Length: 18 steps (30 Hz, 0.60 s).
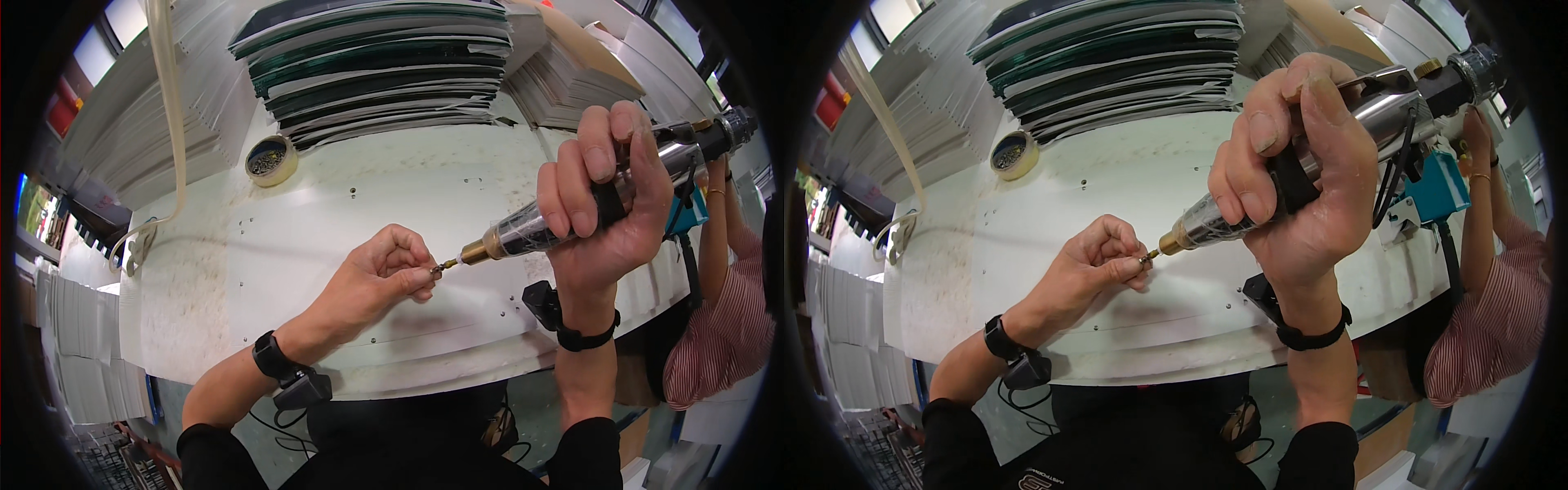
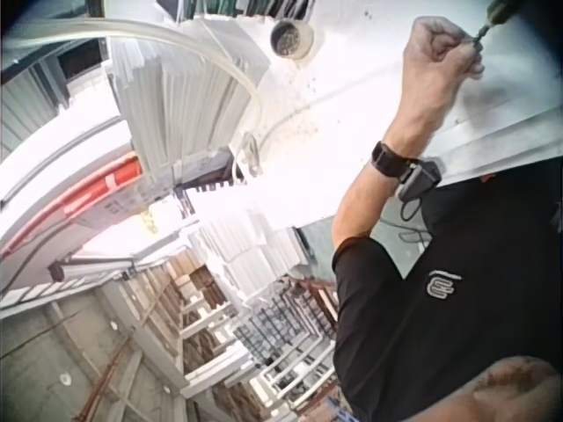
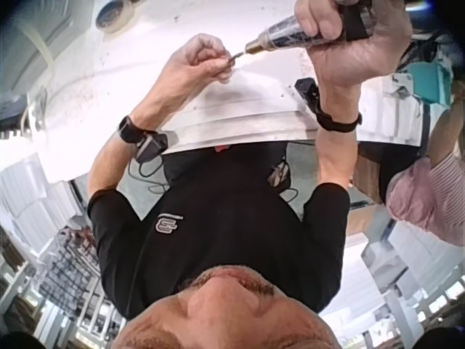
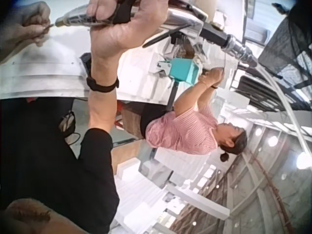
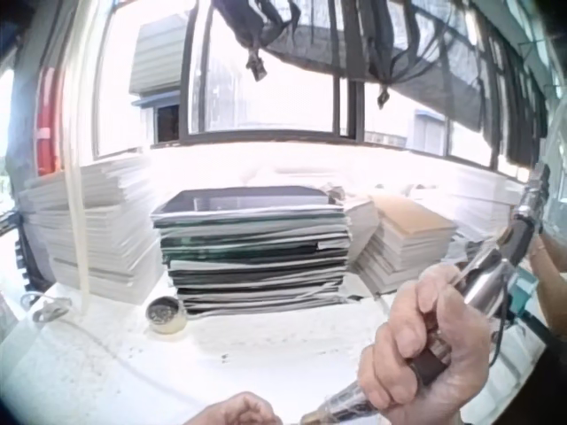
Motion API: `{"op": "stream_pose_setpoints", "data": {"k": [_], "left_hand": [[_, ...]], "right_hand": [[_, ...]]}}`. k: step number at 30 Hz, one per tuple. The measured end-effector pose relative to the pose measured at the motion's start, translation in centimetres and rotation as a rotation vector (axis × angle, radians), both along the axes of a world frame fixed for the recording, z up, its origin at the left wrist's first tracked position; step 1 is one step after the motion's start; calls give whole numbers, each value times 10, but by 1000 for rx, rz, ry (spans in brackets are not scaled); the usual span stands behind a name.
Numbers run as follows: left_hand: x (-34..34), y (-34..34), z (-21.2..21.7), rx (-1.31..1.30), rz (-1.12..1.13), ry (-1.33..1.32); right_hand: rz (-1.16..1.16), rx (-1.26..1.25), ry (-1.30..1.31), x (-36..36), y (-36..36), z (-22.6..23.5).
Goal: The person uses a pneumatic screwdriver to drive screws into pre-drilled holes on white rectangular panels. They handle the panels one by one, securing them with multiple screws, and then stack the finished units. The person also handles black rectangular inserts and cardboard pieces during the assembly process.
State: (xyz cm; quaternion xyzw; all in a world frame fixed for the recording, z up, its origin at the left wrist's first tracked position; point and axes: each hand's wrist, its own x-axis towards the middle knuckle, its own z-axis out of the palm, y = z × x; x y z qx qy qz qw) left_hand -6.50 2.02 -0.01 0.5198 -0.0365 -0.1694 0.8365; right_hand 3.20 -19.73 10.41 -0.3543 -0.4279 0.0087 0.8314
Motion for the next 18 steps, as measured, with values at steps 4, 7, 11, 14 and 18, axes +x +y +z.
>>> {"op": "stream_pose_setpoints", "data": {"k": [4, 7, 11, 14, 18], "left_hand": [[30, -17, 16, 432, 106, -225], [64, -29, 23, 716, 139, -434], [99, -40, 14, 838, 128, -515], [116, -45, 1, 822, 111, -492], [122, -48, -5, 839, 101, -472]], "right_hand": [[-94, -143, -34, 17, 5, 12], [-259, -300, -47, 39, 14, 13], [-440, -369, -83, 54, 27, 12], [-483, -397, -80, 66, 28, 4], [-491, -408, -65, 77, 25, -6]]}}
